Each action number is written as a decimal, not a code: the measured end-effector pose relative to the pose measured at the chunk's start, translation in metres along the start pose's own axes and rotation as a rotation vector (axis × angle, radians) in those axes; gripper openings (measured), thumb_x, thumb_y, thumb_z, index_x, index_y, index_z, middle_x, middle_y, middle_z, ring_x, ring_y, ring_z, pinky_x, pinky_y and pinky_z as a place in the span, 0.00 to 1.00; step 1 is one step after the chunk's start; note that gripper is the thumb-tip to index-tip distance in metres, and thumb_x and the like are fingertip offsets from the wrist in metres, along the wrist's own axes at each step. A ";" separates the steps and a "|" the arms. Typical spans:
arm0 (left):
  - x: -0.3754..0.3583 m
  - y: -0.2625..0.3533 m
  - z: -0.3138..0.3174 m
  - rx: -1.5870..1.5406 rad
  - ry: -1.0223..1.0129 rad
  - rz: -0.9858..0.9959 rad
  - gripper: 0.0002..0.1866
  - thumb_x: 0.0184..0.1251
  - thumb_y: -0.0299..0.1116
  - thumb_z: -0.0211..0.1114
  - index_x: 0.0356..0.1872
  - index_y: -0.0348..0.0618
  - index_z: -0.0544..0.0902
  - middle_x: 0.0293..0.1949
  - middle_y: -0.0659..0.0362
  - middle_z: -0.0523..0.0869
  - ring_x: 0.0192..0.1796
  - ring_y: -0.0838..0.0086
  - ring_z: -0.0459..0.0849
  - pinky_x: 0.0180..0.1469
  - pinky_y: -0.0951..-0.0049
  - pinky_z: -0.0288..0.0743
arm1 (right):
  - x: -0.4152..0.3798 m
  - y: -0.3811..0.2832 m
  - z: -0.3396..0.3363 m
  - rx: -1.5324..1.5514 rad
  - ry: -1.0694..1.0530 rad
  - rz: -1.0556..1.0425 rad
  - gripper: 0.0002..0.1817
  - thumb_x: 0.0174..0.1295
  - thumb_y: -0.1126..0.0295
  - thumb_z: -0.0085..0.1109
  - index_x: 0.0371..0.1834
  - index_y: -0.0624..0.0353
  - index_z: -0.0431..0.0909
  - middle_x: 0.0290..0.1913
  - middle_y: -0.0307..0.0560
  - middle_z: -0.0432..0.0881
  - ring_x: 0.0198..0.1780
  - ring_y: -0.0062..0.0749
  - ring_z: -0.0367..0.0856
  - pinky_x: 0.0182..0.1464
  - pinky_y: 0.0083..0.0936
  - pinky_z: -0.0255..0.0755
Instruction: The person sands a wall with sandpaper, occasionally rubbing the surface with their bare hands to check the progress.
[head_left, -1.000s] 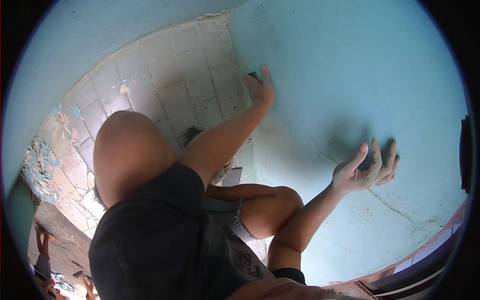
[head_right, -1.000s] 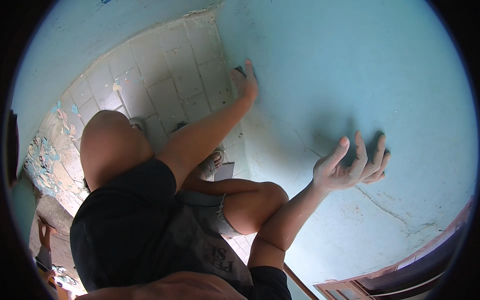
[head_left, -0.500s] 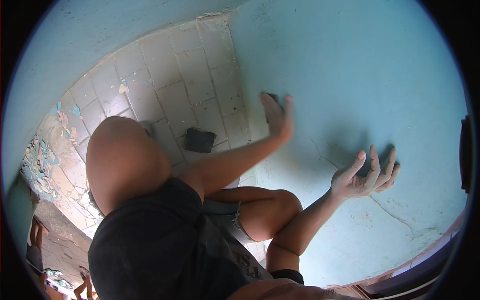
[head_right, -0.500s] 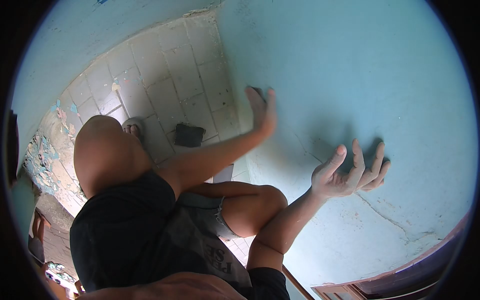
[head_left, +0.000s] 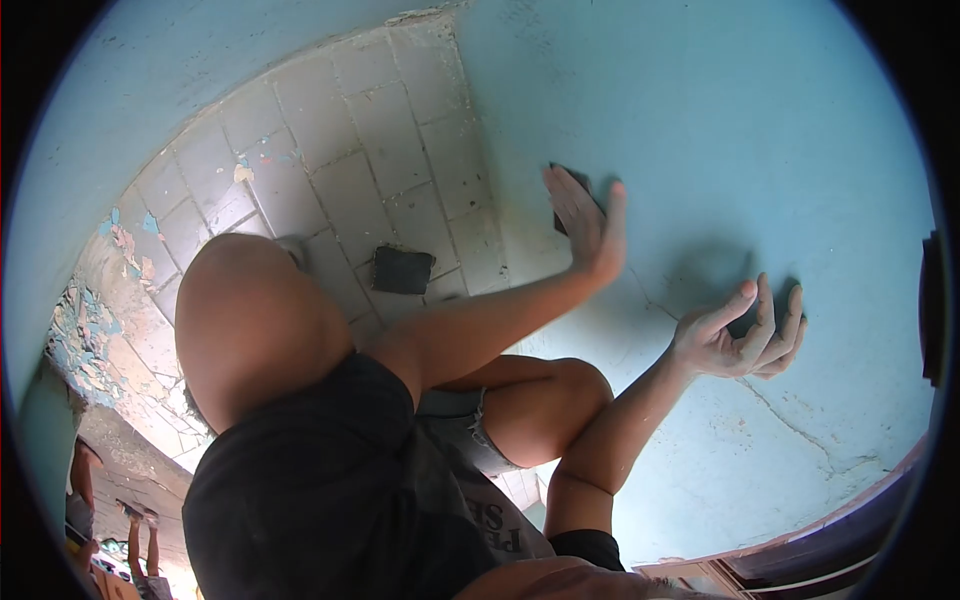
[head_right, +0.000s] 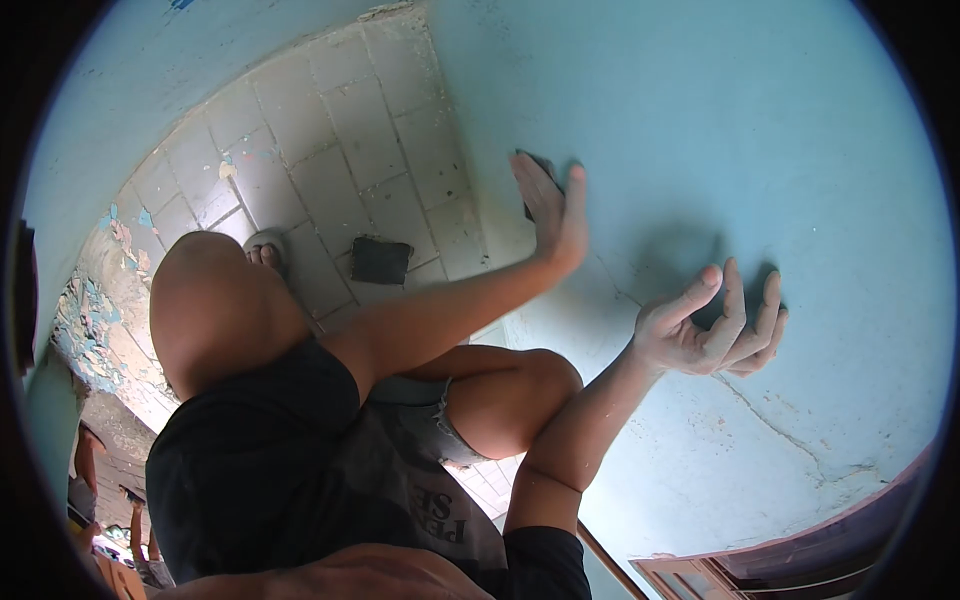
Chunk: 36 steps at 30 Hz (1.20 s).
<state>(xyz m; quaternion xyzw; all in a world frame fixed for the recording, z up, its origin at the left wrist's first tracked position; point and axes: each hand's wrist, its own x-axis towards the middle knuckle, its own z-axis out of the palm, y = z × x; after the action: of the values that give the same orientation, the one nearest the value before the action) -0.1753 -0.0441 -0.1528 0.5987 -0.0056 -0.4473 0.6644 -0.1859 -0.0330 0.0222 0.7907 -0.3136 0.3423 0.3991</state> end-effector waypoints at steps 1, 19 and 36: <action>0.022 -0.002 -0.008 -0.004 0.047 0.057 0.56 0.77 0.68 0.40 0.76 0.20 0.31 0.79 0.30 0.30 0.83 0.43 0.28 0.81 0.50 0.23 | 0.000 0.002 0.000 -0.010 0.004 -0.013 0.17 0.68 0.49 0.63 0.31 0.48 0.89 0.53 0.44 0.87 0.65 0.40 0.70 0.66 0.42 0.54; -0.019 -0.056 -0.019 0.114 -0.131 0.263 0.57 0.76 0.62 0.49 0.75 0.17 0.29 0.77 0.24 0.28 0.81 0.33 0.26 0.79 0.38 0.25 | 0.006 -0.006 0.003 -0.033 0.009 -0.034 0.19 0.69 0.48 0.61 0.32 0.51 0.89 0.54 0.42 0.87 0.62 0.36 0.69 0.63 0.42 0.54; -0.037 -0.060 -0.037 0.136 -0.245 0.594 0.52 0.74 0.52 0.56 0.74 0.13 0.38 0.75 0.18 0.37 0.79 0.27 0.32 0.79 0.38 0.27 | 0.007 -0.001 0.008 0.050 0.063 0.045 0.22 0.71 0.47 0.57 0.33 0.52 0.89 0.53 0.46 0.87 0.63 0.37 0.68 0.64 0.39 0.54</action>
<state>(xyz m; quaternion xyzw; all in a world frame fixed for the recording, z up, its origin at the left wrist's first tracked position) -0.2124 0.0145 -0.1921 0.5557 -0.2898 -0.3013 0.7187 -0.1785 -0.0411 0.0237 0.7819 -0.3100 0.3837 0.3812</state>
